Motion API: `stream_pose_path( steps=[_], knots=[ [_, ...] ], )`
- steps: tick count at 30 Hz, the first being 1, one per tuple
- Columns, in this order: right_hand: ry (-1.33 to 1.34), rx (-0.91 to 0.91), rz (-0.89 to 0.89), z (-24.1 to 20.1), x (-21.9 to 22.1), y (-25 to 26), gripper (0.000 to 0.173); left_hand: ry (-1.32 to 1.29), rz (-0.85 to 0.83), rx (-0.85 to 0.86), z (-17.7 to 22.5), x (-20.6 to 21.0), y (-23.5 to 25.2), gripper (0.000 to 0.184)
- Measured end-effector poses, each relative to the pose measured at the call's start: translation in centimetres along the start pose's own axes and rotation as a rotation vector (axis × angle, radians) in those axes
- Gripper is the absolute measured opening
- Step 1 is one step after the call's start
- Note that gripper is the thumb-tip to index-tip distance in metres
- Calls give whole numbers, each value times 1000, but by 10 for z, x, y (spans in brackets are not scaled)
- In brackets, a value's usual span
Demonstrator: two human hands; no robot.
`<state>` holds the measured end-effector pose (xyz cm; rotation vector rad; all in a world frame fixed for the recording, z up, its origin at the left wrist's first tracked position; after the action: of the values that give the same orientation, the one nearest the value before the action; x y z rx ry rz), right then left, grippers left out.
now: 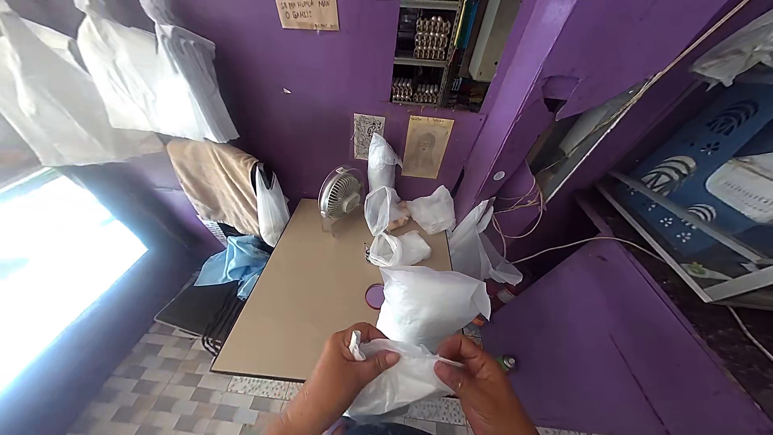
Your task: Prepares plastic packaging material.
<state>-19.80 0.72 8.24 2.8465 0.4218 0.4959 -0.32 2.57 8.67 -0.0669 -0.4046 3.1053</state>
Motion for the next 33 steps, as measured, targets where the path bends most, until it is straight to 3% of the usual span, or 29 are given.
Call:
stream_pose_path(
  steps=[6,10,14,17,19,22,25,27,33],
  knots=[
    [-23,-96,73,-3,-9,0,16,-52,-124,28,5,8,-2,32],
    [-235,-228,66,-7,-4,-2,3,-83,-136,-53,0,20,-2,9],
    [-593,-306,13,-2,-1,-2,40,-263,-179,-78,-3,33,2,13],
    [-903,-380,-33,-2,-4,-3,50,-370,-237,-77,-2,40,3,18],
    [-994,-454,-24,-7,-7,-1,48,-340,-228,-71,-1,41,5,7],
    [-757,-448,4,-16,-11,1,28,-281,-193,-94,-5,39,10,18],
    [-550,-397,76,-24,-17,1,20,-205,-176,-126,-5,31,14,19],
    [-556,-422,91,-29,-24,1,19,-192,-169,-135,-3,20,14,23],
    [-551,-414,156,-31,-43,7,15,-229,-95,-147,0,-11,11,11]
  ],
)
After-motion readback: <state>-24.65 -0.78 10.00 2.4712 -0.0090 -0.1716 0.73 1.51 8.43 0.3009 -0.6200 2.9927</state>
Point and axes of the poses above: each hand's wrist, its own y-axis towards the middle knuckle, its own x-axis out of the palm, z = x × y, the point moved 8 cm from there along y, towards the middle knuckle, and after that the axes turned 13 degrees about -x, right-handed, at the moved point
